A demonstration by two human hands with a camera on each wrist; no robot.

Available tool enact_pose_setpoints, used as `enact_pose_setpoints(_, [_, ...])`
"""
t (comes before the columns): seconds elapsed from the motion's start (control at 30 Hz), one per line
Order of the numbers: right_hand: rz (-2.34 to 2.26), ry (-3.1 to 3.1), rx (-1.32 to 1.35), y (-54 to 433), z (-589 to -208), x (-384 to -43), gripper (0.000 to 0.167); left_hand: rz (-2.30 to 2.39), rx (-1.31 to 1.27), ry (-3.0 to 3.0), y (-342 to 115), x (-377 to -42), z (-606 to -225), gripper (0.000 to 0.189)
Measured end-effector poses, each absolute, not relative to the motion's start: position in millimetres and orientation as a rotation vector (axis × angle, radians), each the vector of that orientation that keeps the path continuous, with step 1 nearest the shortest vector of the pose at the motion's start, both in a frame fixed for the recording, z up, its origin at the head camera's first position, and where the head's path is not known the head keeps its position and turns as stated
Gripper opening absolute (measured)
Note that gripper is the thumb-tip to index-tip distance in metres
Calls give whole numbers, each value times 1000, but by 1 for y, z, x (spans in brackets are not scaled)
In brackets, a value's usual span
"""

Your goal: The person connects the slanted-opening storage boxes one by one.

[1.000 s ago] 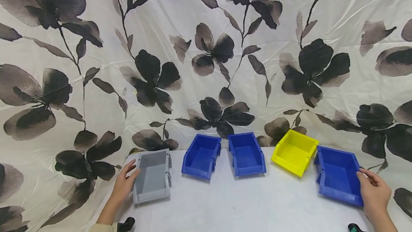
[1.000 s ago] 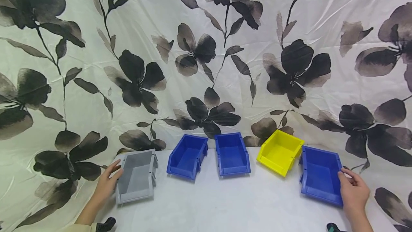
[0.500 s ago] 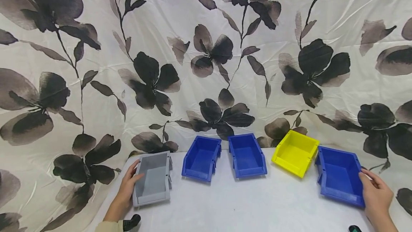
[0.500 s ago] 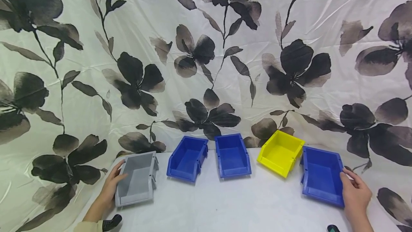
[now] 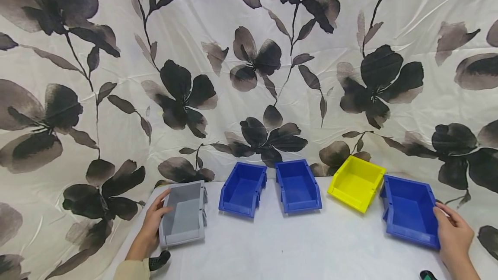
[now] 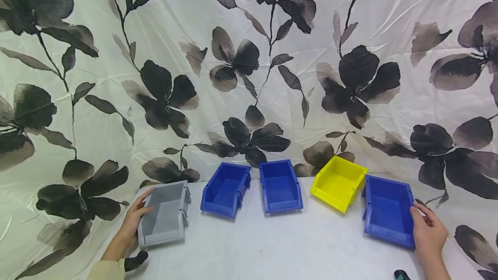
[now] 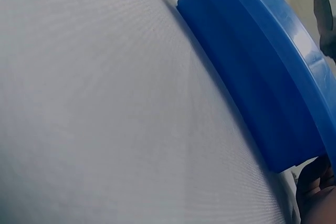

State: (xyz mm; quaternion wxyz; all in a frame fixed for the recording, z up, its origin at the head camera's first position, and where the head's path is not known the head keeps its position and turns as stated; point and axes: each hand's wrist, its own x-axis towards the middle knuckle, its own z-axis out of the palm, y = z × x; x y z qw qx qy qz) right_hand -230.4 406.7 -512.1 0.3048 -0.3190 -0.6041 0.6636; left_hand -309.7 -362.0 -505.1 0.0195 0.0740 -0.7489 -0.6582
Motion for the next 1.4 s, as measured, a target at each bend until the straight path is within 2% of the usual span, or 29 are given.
enact_pose_setpoints(0.47, [1775, -1603, -863, 405, -512, -232, 31, -1802, 198, -2323, -357, -305, -495, 72])
enact_pose_setpoints(0.77, [1775, -1580, -845, 406, -513, -229, 30, -1724, 213, -2340, -346, -289, -488, 70])
enact_pose_setpoints(1.13, [1687, -1631, -812, 408, -514, -230, 28, -1699, 101, -2328, -316, -265, -463, 69])
enact_pose_setpoints(1.4, [1664, -1686, -812, 407, -516, -230, 29, -1707, 116, -2351, -299, -253, -463, 72])
